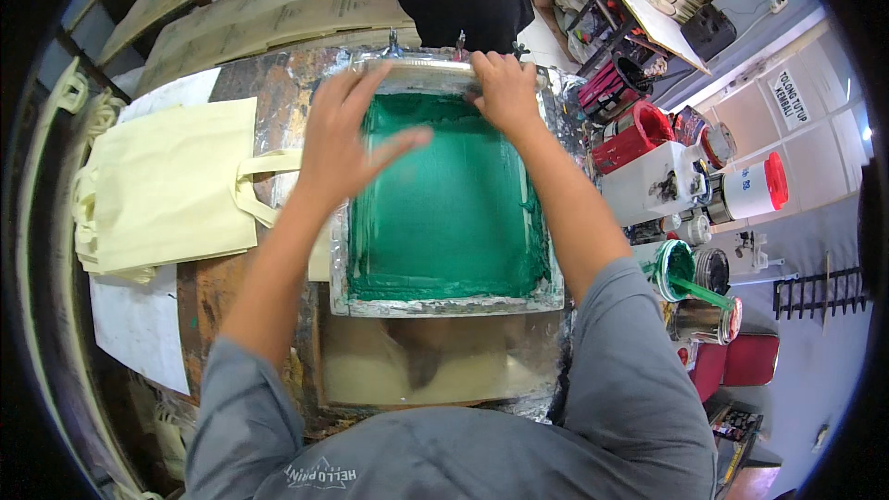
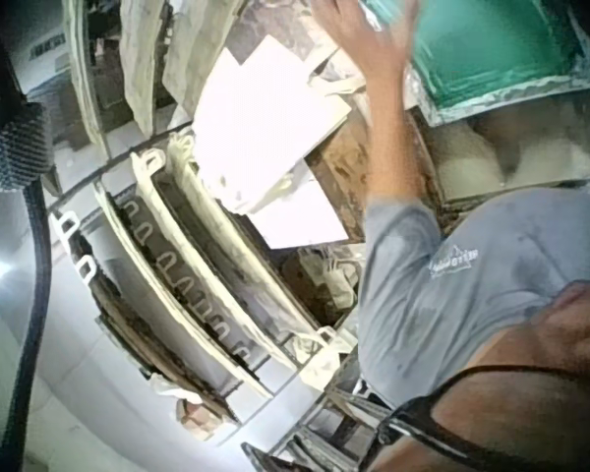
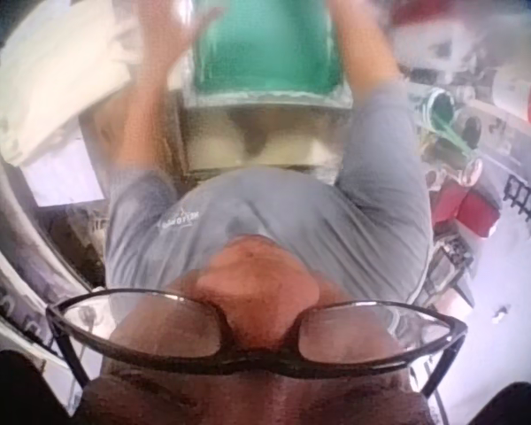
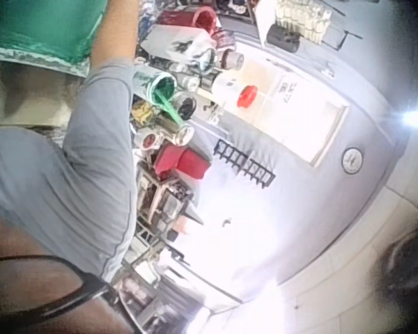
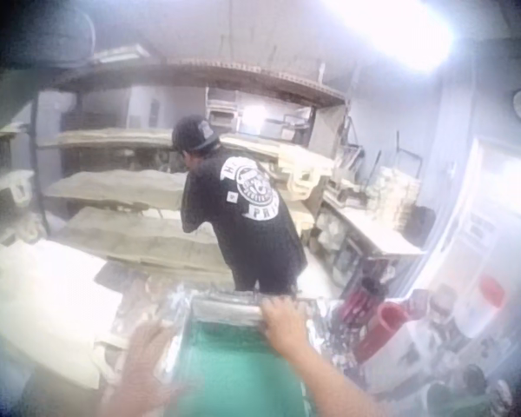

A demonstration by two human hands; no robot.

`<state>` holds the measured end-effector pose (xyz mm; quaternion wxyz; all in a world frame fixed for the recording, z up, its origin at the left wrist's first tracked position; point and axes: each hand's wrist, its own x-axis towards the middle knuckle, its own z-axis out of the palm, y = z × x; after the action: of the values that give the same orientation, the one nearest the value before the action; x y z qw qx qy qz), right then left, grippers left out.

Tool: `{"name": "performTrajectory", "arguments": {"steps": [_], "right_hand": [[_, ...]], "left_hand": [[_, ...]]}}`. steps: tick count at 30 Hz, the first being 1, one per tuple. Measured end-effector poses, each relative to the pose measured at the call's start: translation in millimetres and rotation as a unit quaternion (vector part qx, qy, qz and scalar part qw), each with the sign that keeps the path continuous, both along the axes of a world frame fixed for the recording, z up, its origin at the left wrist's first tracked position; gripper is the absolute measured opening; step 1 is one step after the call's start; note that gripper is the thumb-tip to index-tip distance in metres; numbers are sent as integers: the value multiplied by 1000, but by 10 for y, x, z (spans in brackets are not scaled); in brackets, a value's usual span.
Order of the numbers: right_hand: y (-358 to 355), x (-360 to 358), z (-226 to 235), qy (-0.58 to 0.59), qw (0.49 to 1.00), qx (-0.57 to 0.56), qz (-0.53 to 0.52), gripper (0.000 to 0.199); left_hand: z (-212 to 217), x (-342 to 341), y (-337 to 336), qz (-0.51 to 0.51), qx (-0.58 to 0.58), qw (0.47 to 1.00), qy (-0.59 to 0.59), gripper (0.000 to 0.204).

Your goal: The person positions yellow tote bags on a board and performs screen printing using green ink and a squeegee, later refilling the screen with ink from a container using a spatula.

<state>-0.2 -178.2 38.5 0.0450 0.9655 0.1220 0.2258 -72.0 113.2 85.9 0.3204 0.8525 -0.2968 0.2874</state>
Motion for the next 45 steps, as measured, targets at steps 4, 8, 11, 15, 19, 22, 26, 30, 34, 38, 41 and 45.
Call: {"name": "performTrajectory", "arguments": {"steps": [4, 8, 11, 15, 19, 22, 26, 30, 34, 38, 41, 45], "right_hand": [[-17, 112, 165, 57, 998, -6, 9, 64], [-130, -30, 18, -42, 999, 14, 26, 52], [-4, -86, 185, -38, 999, 11, 17, 50], [-99, 139, 55, -53, 998, -13, 16, 50], [-179, 344, -37, -75, 996, -24, 37, 53], [-200, 398, 3, -38, 998, -16, 57, 54], [-96, 54, 18, -15, 998, -12, 64, 53], [47, -457, 50, 3, 999, 6, 51, 54], [150, -1033, 81, 38, 999, 19, 32, 53], [308, -1703, 158, 59, 997, 33, 29, 50], [418, -2279, 199, 83, 995, 46, 21, 49], [556, -2883, 243, 119, 992, 40, 18, 50]], "left_hand": [[-76, 1016, -541, 41, 227, 971, 55, 86], [-239, 1115, -728, 64, 248, 967, 2, 69], [-250, 1100, -625, 59, 205, 974, -78, 59], [-411, 1304, -693, 85, 219, 965, -119, 58], [-511, 1530, -820, 115, 245, 961, -57, 69], [-457, 1512, -831, 121, 260, 958, -21, 75], [-609, 1290, -685, 106, 225, 963, -106, 74], [-630, 857, -559, 92, 200, 964, -149, 71], [-610, 296, -478, 85, 213, 966, -119, 69], [-639, -347, -357, 72, 204, 972, -90, 65], [-590, -938, -261, 53, 193, 977, -74, 63], [-509, -1595, -126, 44, 180, 982, -41, 61]]}}
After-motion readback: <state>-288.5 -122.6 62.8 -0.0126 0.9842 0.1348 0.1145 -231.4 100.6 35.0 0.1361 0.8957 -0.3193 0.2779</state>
